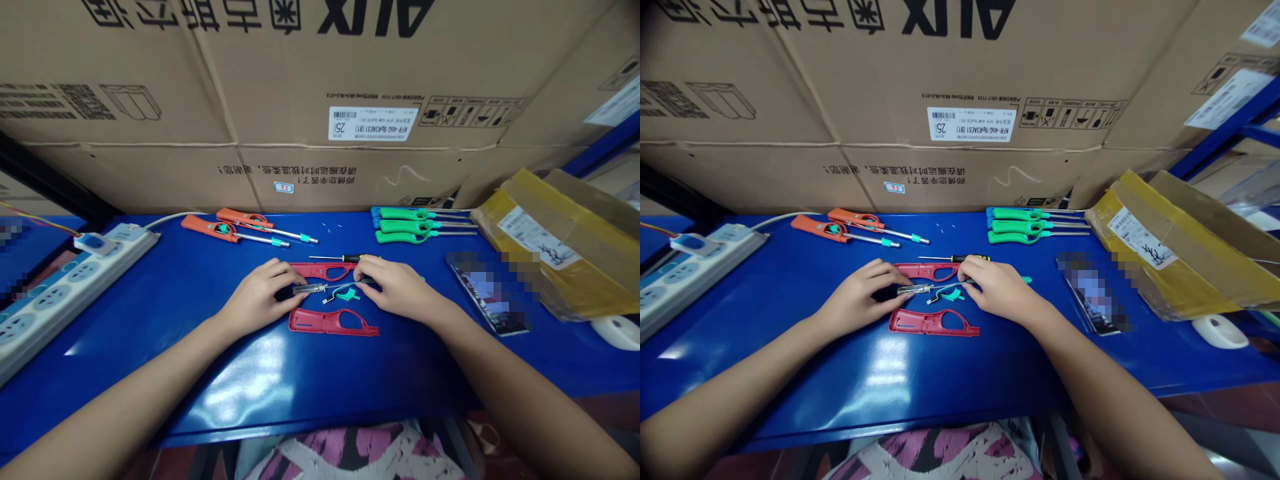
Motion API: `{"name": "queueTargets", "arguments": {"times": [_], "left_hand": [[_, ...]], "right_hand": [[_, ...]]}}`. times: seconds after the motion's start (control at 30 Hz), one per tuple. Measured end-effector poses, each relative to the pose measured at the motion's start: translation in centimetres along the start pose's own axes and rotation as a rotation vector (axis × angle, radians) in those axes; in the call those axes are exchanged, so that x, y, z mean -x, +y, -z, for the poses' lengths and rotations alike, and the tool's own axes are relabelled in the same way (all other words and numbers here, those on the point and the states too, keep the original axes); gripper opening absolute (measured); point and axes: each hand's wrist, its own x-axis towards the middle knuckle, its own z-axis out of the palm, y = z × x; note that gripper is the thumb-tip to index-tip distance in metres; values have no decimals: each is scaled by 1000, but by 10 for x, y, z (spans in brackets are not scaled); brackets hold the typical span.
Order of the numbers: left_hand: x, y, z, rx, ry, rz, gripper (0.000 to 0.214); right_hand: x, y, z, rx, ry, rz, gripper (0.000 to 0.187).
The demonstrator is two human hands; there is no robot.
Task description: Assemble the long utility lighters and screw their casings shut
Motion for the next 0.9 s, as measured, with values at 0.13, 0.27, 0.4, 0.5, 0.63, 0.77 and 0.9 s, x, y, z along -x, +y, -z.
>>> {"name": "queueTargets", "arguments": {"times": [0.13,0.27,0.4,0.5,0.63,0.77,0.9], "left_hand": [[0,1,0,-4,-7,-8,20],[0,1,0,-18,-12,-3,21],[0,1,0,-29,-9,14,19],[0,1,0,-32,-17,25,20],[1,-1,-1,-24,-27,27,21],[1,-1,-1,-15,-36,19,19],[0,0,1,-19,-42,14,18]], "right_hand": [[-1,-1,-2,22,65,-57,9],[-1,0,-5,23,80,-66,9],[0,-2,-5,20,104,-64,8],[-1,-4,-4,21,127,-79,7],[-2,-5,-6,26,149,-93,5],[-2,-4,-7,31,141,-96,5],[-1,-2,-4,34,62,-30,6]]}}
